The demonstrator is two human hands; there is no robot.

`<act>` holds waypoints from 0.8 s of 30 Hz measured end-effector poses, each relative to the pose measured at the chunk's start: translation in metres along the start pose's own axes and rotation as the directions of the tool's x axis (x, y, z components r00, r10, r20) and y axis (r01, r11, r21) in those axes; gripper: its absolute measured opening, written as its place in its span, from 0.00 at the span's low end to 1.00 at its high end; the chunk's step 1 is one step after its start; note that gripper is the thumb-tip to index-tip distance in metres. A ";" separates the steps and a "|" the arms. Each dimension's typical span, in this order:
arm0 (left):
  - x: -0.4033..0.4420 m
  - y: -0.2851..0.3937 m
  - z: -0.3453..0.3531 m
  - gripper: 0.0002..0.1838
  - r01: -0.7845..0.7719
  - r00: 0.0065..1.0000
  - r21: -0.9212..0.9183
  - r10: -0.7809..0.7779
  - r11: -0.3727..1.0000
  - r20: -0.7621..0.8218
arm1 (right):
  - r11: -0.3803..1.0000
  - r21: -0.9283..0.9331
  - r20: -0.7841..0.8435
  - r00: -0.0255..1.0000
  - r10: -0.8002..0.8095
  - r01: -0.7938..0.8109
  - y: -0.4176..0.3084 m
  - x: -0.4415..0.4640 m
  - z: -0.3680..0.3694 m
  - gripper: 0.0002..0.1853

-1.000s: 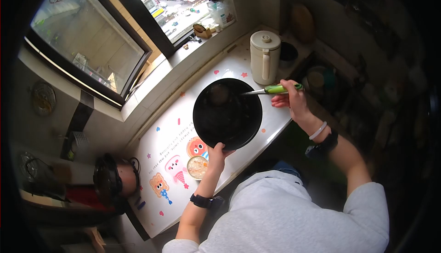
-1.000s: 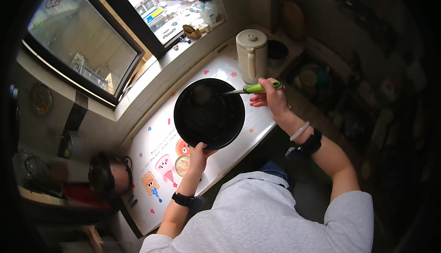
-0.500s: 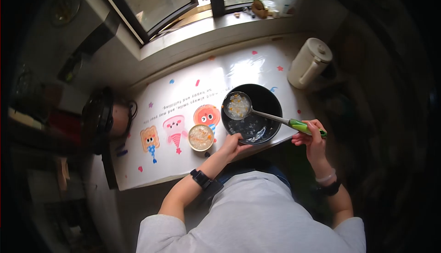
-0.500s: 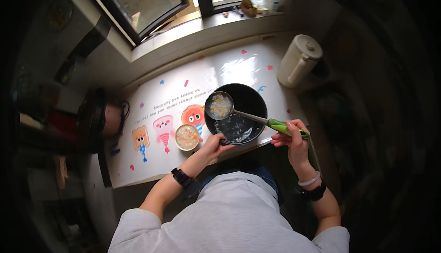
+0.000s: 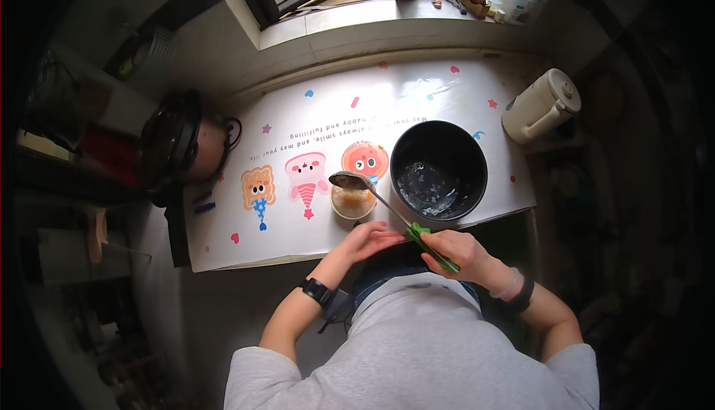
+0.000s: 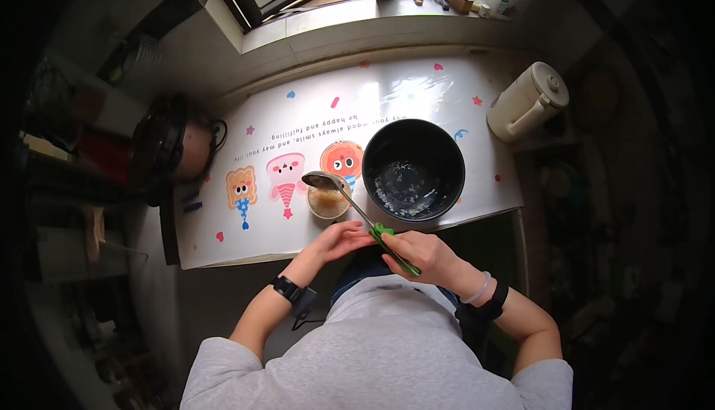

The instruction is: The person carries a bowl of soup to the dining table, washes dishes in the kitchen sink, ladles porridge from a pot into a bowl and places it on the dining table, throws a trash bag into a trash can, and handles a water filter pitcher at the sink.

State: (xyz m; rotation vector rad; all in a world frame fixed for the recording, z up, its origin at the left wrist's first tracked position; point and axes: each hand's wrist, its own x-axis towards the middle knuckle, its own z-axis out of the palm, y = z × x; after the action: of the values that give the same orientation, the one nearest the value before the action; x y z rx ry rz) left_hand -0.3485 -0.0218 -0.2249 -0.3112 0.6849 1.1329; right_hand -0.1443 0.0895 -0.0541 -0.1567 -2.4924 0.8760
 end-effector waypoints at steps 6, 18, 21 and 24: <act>-0.021 0.032 -0.058 0.34 -0.433 0.896 0.099 0.440 0.896 -0.065 | 0.998 -0.062 0.033 0.999 -0.013 0.015 -0.004 -0.002 0.003 0.18; -0.017 0.082 -0.083 0.46 -0.276 0.956 0.316 0.226 0.908 0.186 | -0.095 0.924 0.190 0.228 0.955 -0.371 0.025 -0.024 -0.016 0.17; -0.011 0.085 -0.087 0.46 -0.266 0.958 0.316 0.212 0.911 0.195 | -0.188 0.963 0.219 0.157 0.963 -0.191 0.028 -0.048 -0.026 0.19; -0.010 0.084 -0.087 0.46 -0.249 0.965 0.301 0.210 0.920 0.156 | -0.039 0.988 0.054 0.097 0.994 -0.148 0.021 -0.062 -0.037 0.17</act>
State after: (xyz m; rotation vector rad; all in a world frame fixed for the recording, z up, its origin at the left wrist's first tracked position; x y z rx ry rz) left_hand -0.4564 -0.0425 -0.2754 0.1175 0.7986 1.2306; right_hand -0.0731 0.1107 -0.0673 -1.3294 -0.5267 1.8712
